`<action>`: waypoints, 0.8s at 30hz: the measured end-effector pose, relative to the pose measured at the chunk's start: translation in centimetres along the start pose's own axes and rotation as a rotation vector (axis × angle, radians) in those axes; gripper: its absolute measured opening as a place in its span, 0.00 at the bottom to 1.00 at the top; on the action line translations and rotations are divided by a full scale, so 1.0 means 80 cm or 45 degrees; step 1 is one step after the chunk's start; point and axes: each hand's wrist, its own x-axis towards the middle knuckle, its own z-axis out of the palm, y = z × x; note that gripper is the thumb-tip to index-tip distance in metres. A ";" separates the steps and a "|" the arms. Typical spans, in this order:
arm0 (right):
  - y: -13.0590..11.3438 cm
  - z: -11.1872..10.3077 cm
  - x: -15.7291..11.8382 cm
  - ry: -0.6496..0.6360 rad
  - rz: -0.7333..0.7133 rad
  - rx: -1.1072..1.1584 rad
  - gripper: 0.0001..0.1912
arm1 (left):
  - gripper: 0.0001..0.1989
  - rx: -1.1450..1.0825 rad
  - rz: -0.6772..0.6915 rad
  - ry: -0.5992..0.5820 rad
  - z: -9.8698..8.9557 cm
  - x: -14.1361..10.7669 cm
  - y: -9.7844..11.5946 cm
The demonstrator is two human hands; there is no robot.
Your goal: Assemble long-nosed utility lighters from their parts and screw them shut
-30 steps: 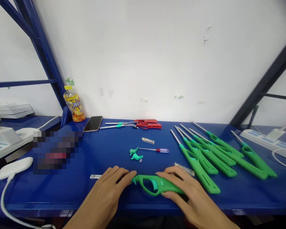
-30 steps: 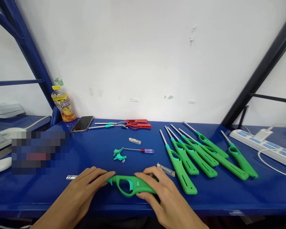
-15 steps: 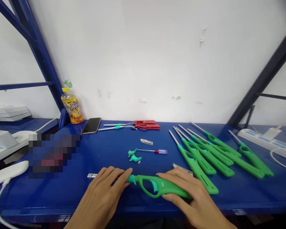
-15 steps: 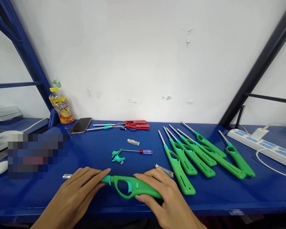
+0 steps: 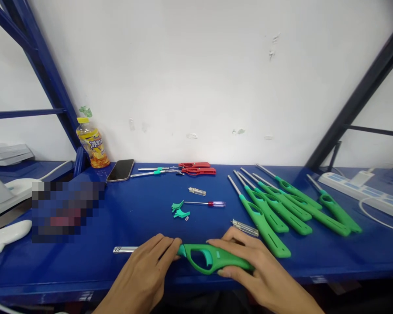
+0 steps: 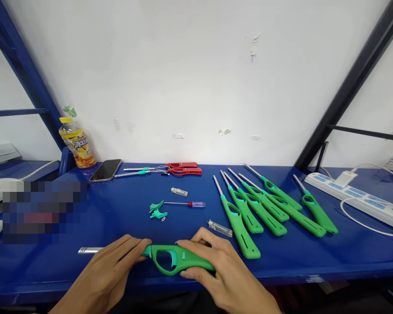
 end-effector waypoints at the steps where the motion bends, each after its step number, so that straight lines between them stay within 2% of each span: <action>1: -0.001 -0.001 0.000 -0.004 -0.012 0.008 0.19 | 0.28 -0.003 0.003 -0.001 0.000 -0.001 0.001; 6: 0.002 -0.004 0.002 0.004 -0.002 0.100 0.19 | 0.26 0.046 0.069 0.065 0.003 -0.001 0.007; 11: 0.002 -0.004 0.002 0.058 0.006 0.189 0.18 | 0.26 0.132 0.171 0.143 -0.004 0.010 0.009; 15: 0.000 -0.003 0.002 0.043 0.021 0.119 0.17 | 0.24 0.170 0.203 0.086 -0.004 0.017 0.012; 20: 0.001 -0.001 0.004 0.104 0.055 0.022 0.15 | 0.22 0.182 0.127 0.077 0.010 0.022 0.009; 24: 0.008 0.008 0.005 0.269 -0.031 0.008 0.17 | 0.23 0.070 0.023 0.027 0.012 0.029 0.004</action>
